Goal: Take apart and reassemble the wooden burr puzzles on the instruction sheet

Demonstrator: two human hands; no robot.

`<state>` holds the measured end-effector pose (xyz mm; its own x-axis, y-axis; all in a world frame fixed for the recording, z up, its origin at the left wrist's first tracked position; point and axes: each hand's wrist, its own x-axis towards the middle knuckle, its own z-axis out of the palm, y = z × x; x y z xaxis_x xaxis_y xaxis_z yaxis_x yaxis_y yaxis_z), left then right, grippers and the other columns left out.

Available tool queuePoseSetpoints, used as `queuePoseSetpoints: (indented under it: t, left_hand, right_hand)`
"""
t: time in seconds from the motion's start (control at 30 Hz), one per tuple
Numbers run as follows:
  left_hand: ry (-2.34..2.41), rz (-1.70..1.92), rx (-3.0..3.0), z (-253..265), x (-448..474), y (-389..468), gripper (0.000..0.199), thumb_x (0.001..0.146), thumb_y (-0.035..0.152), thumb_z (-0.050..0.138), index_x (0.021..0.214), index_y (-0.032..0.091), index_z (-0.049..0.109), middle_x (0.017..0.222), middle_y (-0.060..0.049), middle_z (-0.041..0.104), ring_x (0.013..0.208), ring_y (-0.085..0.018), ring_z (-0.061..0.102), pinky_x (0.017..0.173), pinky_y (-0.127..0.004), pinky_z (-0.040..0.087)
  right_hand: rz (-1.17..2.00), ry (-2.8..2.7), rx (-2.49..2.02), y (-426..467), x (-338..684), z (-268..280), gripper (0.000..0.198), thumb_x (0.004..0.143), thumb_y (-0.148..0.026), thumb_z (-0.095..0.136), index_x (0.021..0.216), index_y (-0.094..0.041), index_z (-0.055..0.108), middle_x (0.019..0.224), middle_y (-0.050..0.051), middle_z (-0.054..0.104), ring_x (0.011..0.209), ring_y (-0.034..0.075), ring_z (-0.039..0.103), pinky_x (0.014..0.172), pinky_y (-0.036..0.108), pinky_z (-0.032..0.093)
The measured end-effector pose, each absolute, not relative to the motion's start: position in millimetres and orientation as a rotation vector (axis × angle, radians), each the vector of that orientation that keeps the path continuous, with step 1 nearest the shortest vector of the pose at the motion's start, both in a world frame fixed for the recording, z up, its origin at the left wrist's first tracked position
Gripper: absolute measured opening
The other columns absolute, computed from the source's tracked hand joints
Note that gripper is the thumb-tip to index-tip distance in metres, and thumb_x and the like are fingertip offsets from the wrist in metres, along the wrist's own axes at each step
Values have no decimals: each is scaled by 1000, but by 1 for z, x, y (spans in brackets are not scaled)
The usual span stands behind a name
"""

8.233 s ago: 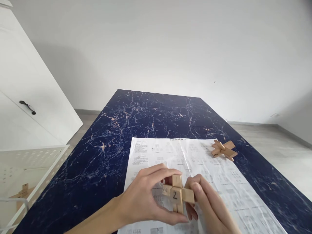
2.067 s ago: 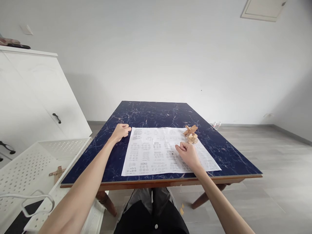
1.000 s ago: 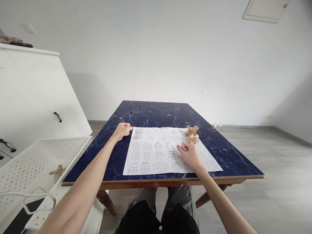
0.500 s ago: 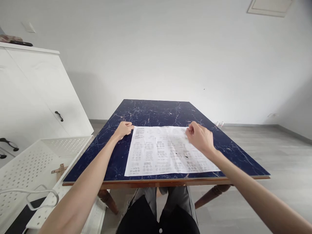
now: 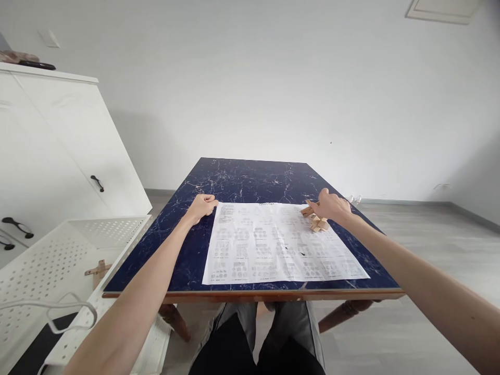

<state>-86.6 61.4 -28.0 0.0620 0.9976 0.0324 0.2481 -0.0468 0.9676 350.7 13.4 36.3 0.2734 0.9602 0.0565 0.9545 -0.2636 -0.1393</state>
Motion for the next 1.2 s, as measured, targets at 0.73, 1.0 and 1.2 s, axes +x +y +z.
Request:
queuePoseSetpoints:
  t: [0.73,1.0,1.2]
  left_hand:
    - [1531,1144,2057,-8,-52,36,27,89,25,76,69,19,59,71,0,59,81,-21,64,80,-32,53]
    - [1267,1104,2415,1,-28,14,81,79,49,88,148,30,51,160,-14,49,151,-39,42,127,-56,35]
    - [1182,836,2393,-5,-25,8,120,71,65,93,167,41,25,171,-14,36,157,-44,36,124,-64,39]
  right_hand:
    - [512,-1831,-1537,25,281,44,11,102,-31,58,98,-26,48,87,7,75,65,22,71,53,30,43]
    - [810,-1793,-1182,20,236,24,22,97,-41,61,93,-26,46,87,1,69,60,17,71,54,29,48]
    - [1036,-1762,-1064,7,219,6,25,98,-45,62,94,-26,46,83,-2,66,58,15,68,53,28,49]
